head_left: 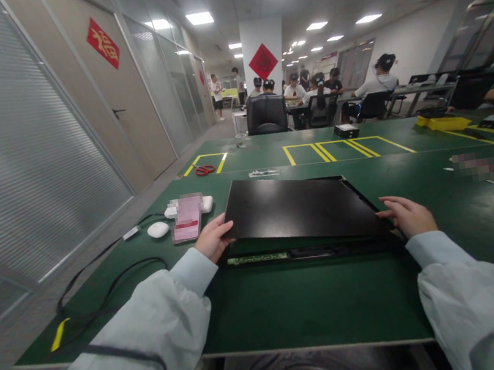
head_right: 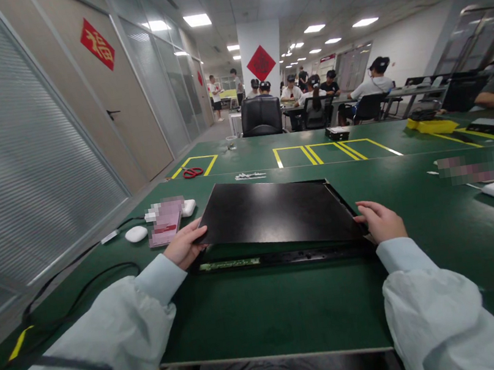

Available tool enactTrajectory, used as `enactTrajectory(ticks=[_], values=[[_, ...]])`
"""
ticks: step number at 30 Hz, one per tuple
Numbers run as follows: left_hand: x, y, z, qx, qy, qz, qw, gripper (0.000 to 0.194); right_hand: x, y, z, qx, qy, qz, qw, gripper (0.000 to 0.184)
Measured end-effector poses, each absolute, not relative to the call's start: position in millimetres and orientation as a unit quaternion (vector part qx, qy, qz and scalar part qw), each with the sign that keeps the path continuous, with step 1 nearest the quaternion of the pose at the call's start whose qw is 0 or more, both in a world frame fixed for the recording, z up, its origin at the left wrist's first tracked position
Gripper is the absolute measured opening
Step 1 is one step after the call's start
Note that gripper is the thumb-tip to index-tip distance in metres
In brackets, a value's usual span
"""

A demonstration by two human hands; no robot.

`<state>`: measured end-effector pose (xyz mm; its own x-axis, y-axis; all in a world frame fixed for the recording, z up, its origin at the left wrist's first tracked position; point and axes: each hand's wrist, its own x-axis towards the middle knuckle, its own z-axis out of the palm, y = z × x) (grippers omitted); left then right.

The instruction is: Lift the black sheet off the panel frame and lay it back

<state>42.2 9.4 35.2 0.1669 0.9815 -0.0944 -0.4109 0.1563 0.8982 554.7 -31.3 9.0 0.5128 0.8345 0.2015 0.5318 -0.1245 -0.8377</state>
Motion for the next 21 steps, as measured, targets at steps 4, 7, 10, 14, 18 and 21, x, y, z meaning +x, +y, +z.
enactTrajectory(ticks=[4, 7, 10, 14, 18, 21], values=[[43.2, 7.9, 37.2, 0.368, 0.384, 0.537, 0.655, 0.047, 556.4, -30.8, 7.5, -0.743, -0.467, 0.155, 0.454, 0.047], [43.7, 6.9, 38.9, 0.355, 0.409, 0.537, 0.646, 0.051, 556.2, -30.8, 6.5, -0.746, -0.46, 0.162, 0.453, 0.048], [44.3, 6.5, 40.3, 0.347, 0.427, 0.532, 0.643, 0.049, 554.0, -31.5, 6.8, -0.752, -0.455, 0.152, 0.452, 0.048], [45.8, 6.3, 41.9, 0.344, 0.43, 0.536, 0.64, 0.042, 551.2, -32.4, 9.4, -0.763, -0.449, 0.139, 0.445, 0.046], [46.2, 5.9, 41.9, 0.341, 0.436, 0.539, 0.635, 0.041, 552.0, -32.3, 11.1, -0.765, -0.454, 0.136, 0.435, 0.041], [45.4, 5.8, 40.1, 0.346, 0.434, 0.54, 0.633, 0.041, 554.5, -32.5, 10.6, -0.77, -0.457, 0.13, 0.426, 0.039]])
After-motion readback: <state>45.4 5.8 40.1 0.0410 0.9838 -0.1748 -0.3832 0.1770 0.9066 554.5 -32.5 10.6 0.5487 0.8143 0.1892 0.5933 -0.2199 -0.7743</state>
